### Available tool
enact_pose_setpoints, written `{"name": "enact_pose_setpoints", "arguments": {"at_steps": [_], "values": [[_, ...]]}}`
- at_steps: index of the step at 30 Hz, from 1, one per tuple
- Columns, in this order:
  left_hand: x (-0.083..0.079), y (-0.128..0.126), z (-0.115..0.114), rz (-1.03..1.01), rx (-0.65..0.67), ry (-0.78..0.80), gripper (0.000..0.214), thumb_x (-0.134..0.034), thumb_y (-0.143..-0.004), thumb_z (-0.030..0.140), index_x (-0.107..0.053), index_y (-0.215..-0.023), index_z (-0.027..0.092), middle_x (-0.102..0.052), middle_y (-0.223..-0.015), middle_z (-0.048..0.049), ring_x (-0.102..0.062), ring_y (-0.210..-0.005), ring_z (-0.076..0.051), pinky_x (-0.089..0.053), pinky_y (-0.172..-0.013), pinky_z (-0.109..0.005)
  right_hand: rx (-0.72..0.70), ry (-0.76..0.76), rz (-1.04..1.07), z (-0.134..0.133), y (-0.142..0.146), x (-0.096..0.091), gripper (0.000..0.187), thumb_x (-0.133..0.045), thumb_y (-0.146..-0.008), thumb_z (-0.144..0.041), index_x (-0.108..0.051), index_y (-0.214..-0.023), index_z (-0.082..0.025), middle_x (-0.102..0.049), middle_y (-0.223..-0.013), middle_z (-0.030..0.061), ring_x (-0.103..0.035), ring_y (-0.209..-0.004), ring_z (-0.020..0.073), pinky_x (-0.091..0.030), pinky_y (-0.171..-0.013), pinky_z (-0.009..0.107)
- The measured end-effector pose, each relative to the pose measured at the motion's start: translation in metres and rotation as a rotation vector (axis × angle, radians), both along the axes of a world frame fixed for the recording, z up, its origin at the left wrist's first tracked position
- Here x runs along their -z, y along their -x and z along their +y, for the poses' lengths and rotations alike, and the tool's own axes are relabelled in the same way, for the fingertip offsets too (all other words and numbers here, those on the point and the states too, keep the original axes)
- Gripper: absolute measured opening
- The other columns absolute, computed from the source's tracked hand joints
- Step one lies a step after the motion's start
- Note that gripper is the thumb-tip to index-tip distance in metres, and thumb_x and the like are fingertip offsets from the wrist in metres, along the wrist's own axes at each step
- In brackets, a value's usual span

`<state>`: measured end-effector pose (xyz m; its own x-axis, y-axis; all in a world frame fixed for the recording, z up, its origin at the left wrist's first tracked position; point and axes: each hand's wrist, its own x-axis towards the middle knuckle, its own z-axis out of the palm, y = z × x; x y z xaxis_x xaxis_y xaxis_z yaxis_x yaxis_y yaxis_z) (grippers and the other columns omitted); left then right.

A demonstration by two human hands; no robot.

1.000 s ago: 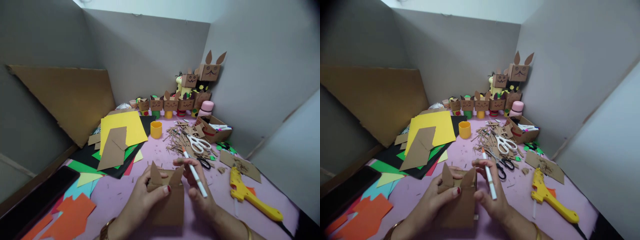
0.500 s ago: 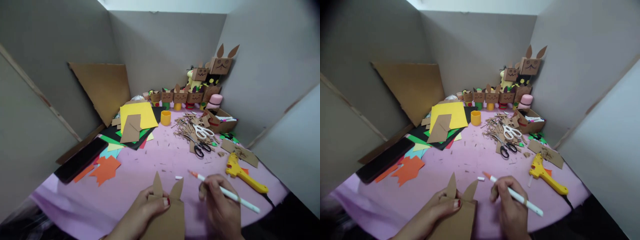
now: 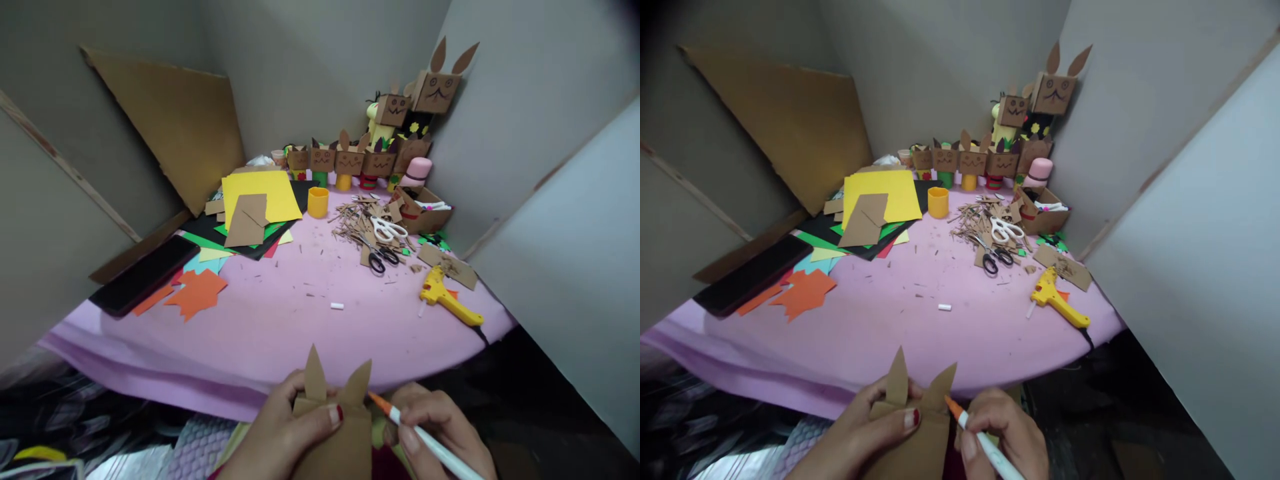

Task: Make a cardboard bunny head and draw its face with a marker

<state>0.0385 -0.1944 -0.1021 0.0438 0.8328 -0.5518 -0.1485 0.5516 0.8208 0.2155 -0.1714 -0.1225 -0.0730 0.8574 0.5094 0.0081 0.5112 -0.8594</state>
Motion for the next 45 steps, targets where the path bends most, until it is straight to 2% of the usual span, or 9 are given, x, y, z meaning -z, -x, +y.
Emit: {"name": "enact_pose_setpoints", "arguments": {"at_steps": [3, 6, 11, 20, 26, 31, 35, 41, 45], "values": [[0.003, -0.001, -0.001, 0.045, 0.018, -0.026, 0.038, -0.070, -0.065, 0.039, -0.059, -0.096, 0.018, -0.069, -0.084, -0.0039, -0.063, -0.078, -0.024, -0.046, -0.070, -0.034, -0.157, -0.177, -0.145, 0.004, -0.005, 0.002, 0.019, -0.049, -0.076, -0.006, -0.053, -0.084, -0.023, -0.055, -0.058, -0.0010, -0.052, -0.052, 0.0142, -0.044, -0.048, 0.025], [0.005, 0.000, -0.002, 0.073, 0.064, -0.055, 0.038, -0.068, -0.068, 0.038, -0.059, -0.098, 0.018, -0.069, -0.084, -0.0041, -0.062, -0.078, -0.023, -0.046, -0.069, -0.033, -0.166, -0.228, -0.227, 0.005, -0.005, 0.003, 0.024, -0.048, -0.072, -0.002, -0.052, -0.082, -0.023, -0.054, -0.058, -0.0010, -0.050, -0.053, 0.0140, -0.042, -0.048, 0.024], [0.005, 0.003, -0.003, 0.033, 0.087, -0.068, 0.038, -0.067, -0.071, 0.038, -0.057, -0.102, 0.018, -0.070, -0.088, -0.0063, -0.063, -0.079, -0.023, -0.046, -0.070, -0.034, -0.152, -0.243, -0.270, 0.005, 0.002, 0.004, 0.023, -0.049, -0.070, -0.001, -0.052, -0.079, -0.023, -0.049, -0.055, -0.0024, -0.046, -0.049, 0.0131, -0.037, -0.044, 0.023], [0.007, 0.003, -0.002, 0.023, 0.040, -0.052, 0.039, -0.071, -0.065, 0.040, -0.061, -0.097, 0.021, -0.069, -0.091, -0.0058, -0.062, -0.086, -0.027, -0.046, -0.073, -0.036, -0.077, -0.262, -0.218, 0.005, 0.014, 0.006, 0.023, -0.048, -0.071, -0.001, -0.049, -0.077, -0.023, -0.048, -0.055, -0.0025, -0.043, -0.047, 0.0121, -0.035, -0.043, 0.023], [0.005, 0.003, -0.004, 0.033, 0.020, -0.035, 0.036, -0.071, -0.064, 0.038, -0.062, -0.095, 0.020, -0.070, -0.090, -0.0053, -0.062, -0.084, -0.026, -0.045, -0.075, -0.036, 0.035, -0.282, -0.129, 0.003, 0.022, 0.008, 0.018, -0.048, -0.072, -0.004, -0.048, -0.071, -0.022, -0.044, -0.051, -0.0038, -0.037, -0.043, 0.0103, -0.028, -0.040, 0.022], [0.005, 0.000, -0.005, 0.042, -0.013, -0.074, 0.030, -0.072, -0.063, 0.035, -0.063, -0.088, 0.021, -0.068, -0.090, -0.0040, -0.060, -0.088, -0.026, -0.044, -0.077, -0.035, -0.050, -0.270, -0.196, 0.004, 0.020, 0.008, 0.021, -0.047, -0.071, -0.002, -0.048, -0.073, -0.023, -0.045, -0.051, -0.0041, -0.037, -0.044, 0.0109, -0.029, -0.041, 0.023], [0.007, 0.000, -0.005, 0.030, -0.011, -0.068, 0.032, -0.072, -0.063, 0.038, -0.062, -0.089, 0.022, -0.067, -0.092, -0.0047, -0.060, -0.089, -0.027, -0.044, -0.076, -0.037, -0.022, -0.293, -0.154, 0.005, 0.019, 0.011, 0.019, -0.048, -0.072, -0.003, -0.046, -0.071, -0.022, -0.043, -0.050, -0.0046, -0.035, -0.044, 0.0100, -0.026, -0.041, 0.022], [0.009, 0.001, -0.004, 0.061, 0.030, -0.044, 0.037, -0.070, -0.063, 0.042, -0.060, -0.092, 0.021, -0.066, -0.094, -0.0060, -0.060, -0.088, -0.028, -0.045, -0.075, -0.039, -0.082, -0.282, -0.234, 0.005, 0.013, 0.009, 0.023, -0.047, -0.071, 0.002, -0.048, -0.074, -0.021, -0.047, -0.055, -0.0031, -0.041, -0.047, 0.0105, -0.033, -0.044, 0.022], [0.010, 0.002, -0.004, 0.076, 0.033, -0.044, 0.038, -0.070, -0.063, 0.042, -0.059, -0.092, 0.020, -0.065, -0.098, -0.0070, -0.060, -0.088, -0.028, -0.046, -0.074, -0.038, -0.074, -0.306, -0.255, 0.008, 0.010, 0.008, 0.023, -0.047, -0.071, 0.002, -0.050, -0.076, -0.020, -0.047, -0.056, -0.0031, -0.042, -0.047, 0.0105, -0.035, -0.043, 0.022]]}}
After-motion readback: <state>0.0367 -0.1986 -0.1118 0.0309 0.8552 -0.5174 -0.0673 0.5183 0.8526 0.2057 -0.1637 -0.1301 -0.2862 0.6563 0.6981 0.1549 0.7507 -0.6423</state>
